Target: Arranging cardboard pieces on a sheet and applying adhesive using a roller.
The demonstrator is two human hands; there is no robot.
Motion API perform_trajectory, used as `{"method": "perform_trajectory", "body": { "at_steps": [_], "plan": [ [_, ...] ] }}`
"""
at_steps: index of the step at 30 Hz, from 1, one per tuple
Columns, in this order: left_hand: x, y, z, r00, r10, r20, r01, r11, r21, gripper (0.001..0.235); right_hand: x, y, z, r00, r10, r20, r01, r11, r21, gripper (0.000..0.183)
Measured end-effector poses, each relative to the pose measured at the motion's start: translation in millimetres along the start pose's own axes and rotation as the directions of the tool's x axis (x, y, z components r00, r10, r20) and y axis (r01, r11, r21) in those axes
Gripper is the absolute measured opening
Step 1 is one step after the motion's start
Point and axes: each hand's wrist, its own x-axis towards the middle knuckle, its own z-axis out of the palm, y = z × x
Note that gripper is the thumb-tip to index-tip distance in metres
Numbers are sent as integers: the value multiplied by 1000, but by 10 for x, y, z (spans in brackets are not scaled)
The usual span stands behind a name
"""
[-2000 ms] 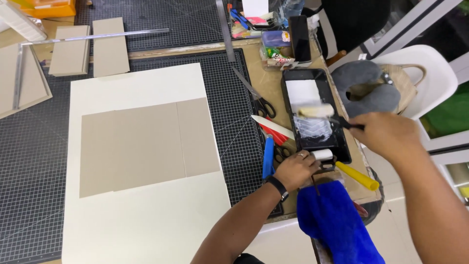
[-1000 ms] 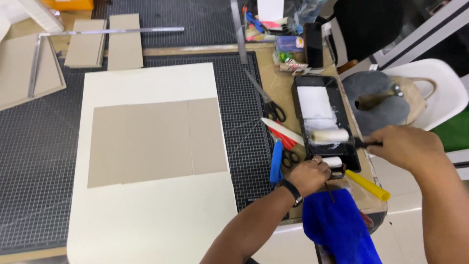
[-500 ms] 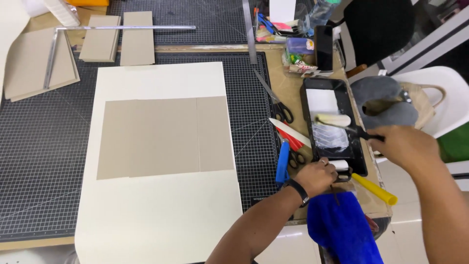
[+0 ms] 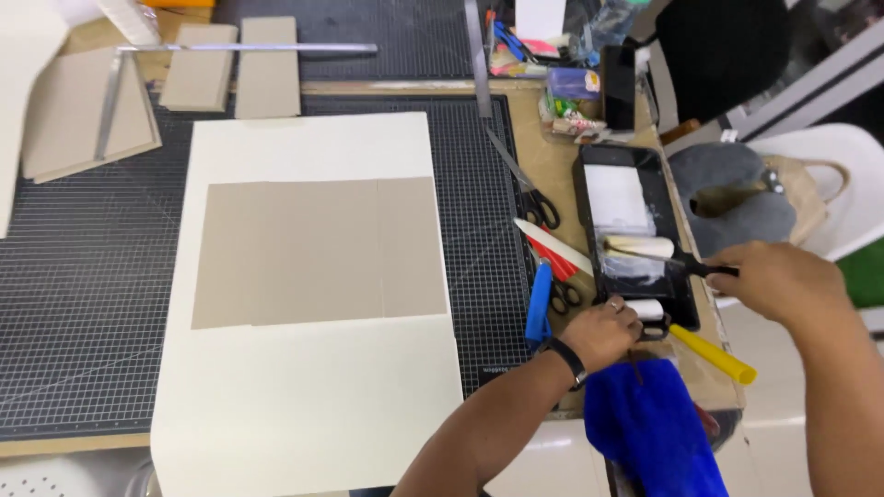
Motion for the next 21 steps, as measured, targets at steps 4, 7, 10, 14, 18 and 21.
{"method": "perform_trajectory", "body": {
  "at_steps": [4, 7, 10, 14, 18, 21],
  "plan": [
    [45, -67, 23, 996, -21, 90, 23, 1000, -22, 29, 217, 80, 239, 996, 5, -90, 2, 997, 74, 35],
    [-42, 31, -13, 999, -48, 17, 49, 994, -93, 23, 428, 258, 603, 988, -60, -145, 33, 983, -181, 37],
    [50, -42, -89, 997, -38, 66, 43, 996, -75, 21, 149, 35, 296, 999, 36, -18, -38, 996, -87, 35],
    [-126, -50, -287, 984, -68, 162, 100, 976, -194, 37, 460, 250, 878, 943, 15, -333, -23, 1000, -20, 41],
    [-684, -255, -965, 991, -89, 98, 114, 951, -289, 65, 233, 319, 1135, 692, -122, -711, 255, 963, 83, 39],
    [-1361, -639, -1624, 968, -246, -49, 239, 963, -122, 46, -300, -17, 1003, 649, -87, -756, 277, 952, 128, 40]
  ]
}}
